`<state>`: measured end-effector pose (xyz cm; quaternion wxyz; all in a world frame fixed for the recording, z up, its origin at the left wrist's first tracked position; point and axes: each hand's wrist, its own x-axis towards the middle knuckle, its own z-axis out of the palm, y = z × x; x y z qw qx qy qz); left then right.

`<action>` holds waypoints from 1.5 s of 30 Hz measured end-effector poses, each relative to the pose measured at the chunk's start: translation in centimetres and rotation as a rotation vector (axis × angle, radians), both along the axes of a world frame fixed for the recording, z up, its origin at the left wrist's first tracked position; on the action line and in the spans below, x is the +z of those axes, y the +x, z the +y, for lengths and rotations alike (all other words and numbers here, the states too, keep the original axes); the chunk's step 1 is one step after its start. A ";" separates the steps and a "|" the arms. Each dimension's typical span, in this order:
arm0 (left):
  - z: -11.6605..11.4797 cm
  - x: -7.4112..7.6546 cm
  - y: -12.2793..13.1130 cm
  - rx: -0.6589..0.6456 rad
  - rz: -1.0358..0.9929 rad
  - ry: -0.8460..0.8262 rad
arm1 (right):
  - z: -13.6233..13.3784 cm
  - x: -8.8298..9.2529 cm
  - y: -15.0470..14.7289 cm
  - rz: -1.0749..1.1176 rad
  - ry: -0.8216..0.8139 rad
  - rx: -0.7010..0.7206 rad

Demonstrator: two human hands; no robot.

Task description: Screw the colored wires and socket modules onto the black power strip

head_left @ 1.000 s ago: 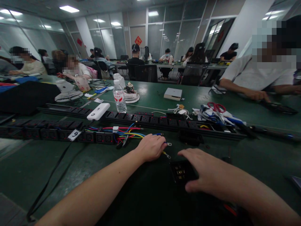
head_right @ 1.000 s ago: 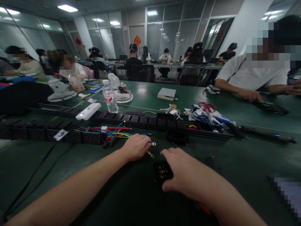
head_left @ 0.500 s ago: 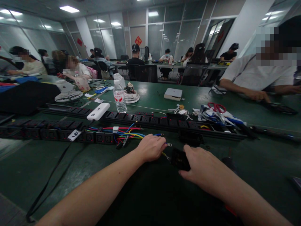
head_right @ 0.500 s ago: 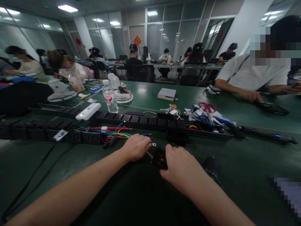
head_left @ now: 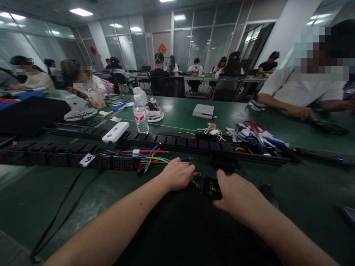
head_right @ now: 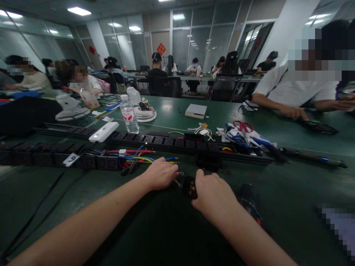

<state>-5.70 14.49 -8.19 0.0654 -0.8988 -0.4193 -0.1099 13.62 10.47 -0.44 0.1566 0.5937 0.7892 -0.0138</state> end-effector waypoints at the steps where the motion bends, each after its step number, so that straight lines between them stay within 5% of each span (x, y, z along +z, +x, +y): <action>1: 0.0 0.0 0.0 0.005 0.000 -0.001 | 0.0 0.0 0.0 0.000 0.002 0.000; 14: -0.1 0.2 0.1 0.064 -0.087 0.013 | -0.4 0.0 -0.2 0.119 0.068 0.011; 45: -0.4 1.0 -0.4 -0.030 -0.097 -0.050 | -0.1 -0.5 -0.7 0.276 0.110 0.075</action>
